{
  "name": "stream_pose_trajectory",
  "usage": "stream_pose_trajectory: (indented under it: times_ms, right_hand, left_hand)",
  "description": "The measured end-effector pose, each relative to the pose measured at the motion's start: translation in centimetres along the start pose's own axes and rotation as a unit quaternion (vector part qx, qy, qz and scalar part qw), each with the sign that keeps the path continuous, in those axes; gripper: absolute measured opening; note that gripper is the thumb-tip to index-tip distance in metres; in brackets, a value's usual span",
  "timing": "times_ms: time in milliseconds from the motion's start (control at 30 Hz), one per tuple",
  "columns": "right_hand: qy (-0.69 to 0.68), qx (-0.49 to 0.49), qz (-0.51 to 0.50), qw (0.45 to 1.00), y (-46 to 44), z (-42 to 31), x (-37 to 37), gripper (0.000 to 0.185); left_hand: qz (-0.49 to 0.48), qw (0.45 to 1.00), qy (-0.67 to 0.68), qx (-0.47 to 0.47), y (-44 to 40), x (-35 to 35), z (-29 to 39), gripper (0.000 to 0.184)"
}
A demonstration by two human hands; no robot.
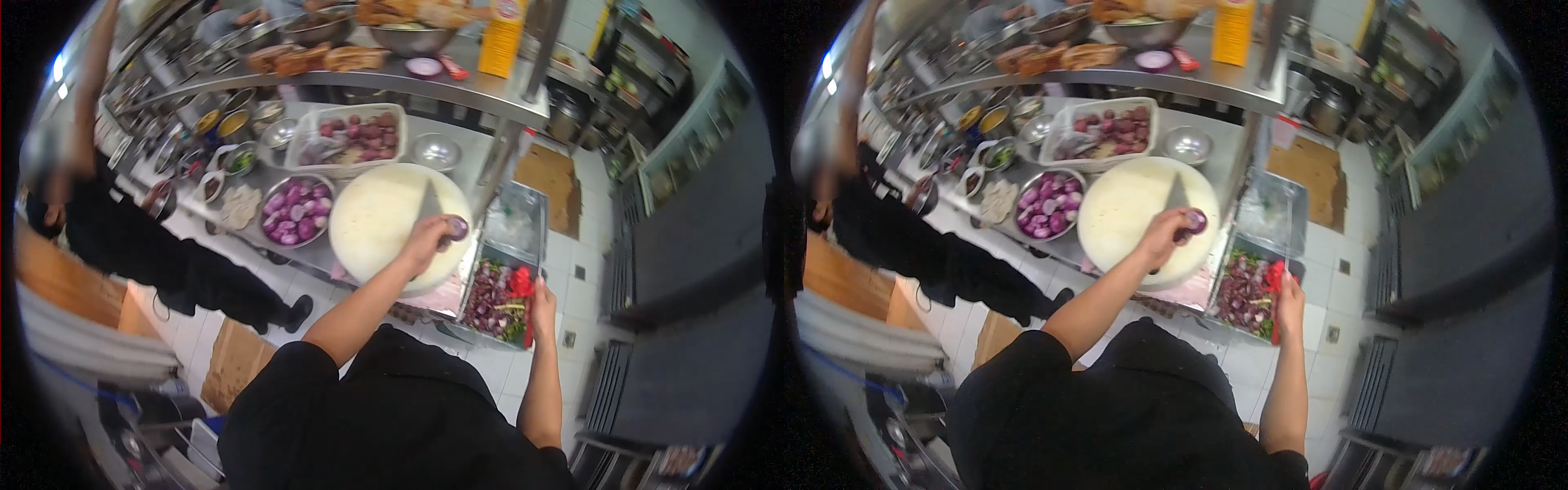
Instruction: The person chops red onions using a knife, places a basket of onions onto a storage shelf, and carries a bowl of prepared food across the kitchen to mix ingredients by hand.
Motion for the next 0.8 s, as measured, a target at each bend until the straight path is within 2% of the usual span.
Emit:
stream_pose_trajectory:
  times_ms: [67, 133, 200, 267, 300, 367, 400, 467, 500, 567, 633, 667, 700, 733, 767, 800]
  right_hand:
    - [0.005, 0.006, -0.001, 1.0, 0.1, 1.4, -0.2, 0.052]
    - [0.003, -0.016, -0.019, 1.0, 0.3, 2.8, -0.7, 0.051]
    - [0.0, -0.039, -0.027, 0.999, 0.3, 4.0, -1.3, 0.05]
    - [0.014, -0.057, -0.033, 0.998, 0.3, 4.8, -2.1, 0.048]
    - [0.008, -0.065, -0.04, 0.997, 0.2, 5.0, -2.7, 0.047]
    - [0.003, -0.071, -0.042, 0.997, -0.2, 4.6, -3.9, 0.047]
    - [-0.002, -0.078, -0.039, 0.996, -0.1, 4.6, -4.4, 0.046]
    - [0.004, -0.084, -0.04, 0.996, -0.2, 4.3, -5.2, 0.046]
    - [0.009, -0.088, -0.043, 0.995, -0.4, 4.1, -5.4, 0.046]
    - [0.0, -0.095, -0.045, 0.994, -0.8, 4.4, -5.5, 0.048]
    - [-0.005, -0.115, -0.028, 0.993, -1.1, 5.9, -5.1, 0.05]
    - [-0.009, -0.133, -0.019, 0.991, -1.3, 6.8, -4.8, 0.051]
    - [-0.005, -0.131, -0.005, 0.991, -1.5, 7.6, -4.5, 0.052]
    - [-0.003, -0.133, 0.0, 0.991, -1.4, 7.6, -4.5, 0.052]
    - [-0.027, -0.139, 0.015, 0.99, -1.2, 7.5, -4.6, 0.052]
    - [-0.051, -0.145, 0.029, 0.988, -1.0, 7.5, -4.8, 0.052]
  left_hand:
    - [0.1, 0.986, -0.13, -0.03, 2.5, 5.7, 5.8, 0.025]
    - [0.25, 0.929, -0.246, -0.113, 5.1, 13.2, 9.7, 0.031]
    - [0.361, 0.858, -0.354, -0.091, 8.2, 20.3, 12.6, 0.04]
    - [0.454, 0.761, -0.462, -0.019, 11.6, 22.6, 15.9, 0.045]
    - [0.457, 0.761, -0.46, -0.02, 11.8, 25.4, 15.8, 0.045]
    - [0.455, 0.681, -0.574, -0.004, 11.0, 30.8, 14.8, 0.046]
    - [0.455, 0.682, -0.573, -0.002, 11.2, 31.4, 14.9, 0.046]
    - [0.442, 0.63, -0.636, 0.053, 10.5, 32.0, 14.8, 0.043]
    - [0.439, 0.634, -0.635, 0.052, 10.0, 31.5, 14.6, 0.043]
    - [0.495, 0.518, -0.695, -0.064, 10.3, 26.8, 16.3, 0.044]
    - [0.379, 0.705, -0.599, -0.035, 7.8, 21.1, 16.3, 0.044]
    - [0.329, 0.762, -0.558, 0.002, 6.1, 18.8, 14.8, 0.044]
    - [0.287, 0.779, -0.557, 0.003, 3.7, 17.0, 12.0, 0.044]
    - [0.235, 0.784, -0.567, -0.09, 1.3, 13.8, 9.3, 0.043]
    - [0.154, 0.865, -0.478, -0.008, -0.1, 9.8, 6.9, 0.051]
    - [0.037, 0.888, -0.453, -0.07, -0.7, 4.7, 6.0, 0.059]
Point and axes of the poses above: each hand's wrist, its own y-axis away from the middle knuckle, its own x-axis out of the back of the hand, z = x × y, the point moved 8 cm from there along -y, towards the middle knuckle, and after that the axes turned 9 degrees about -z, right-handed, at the moved point
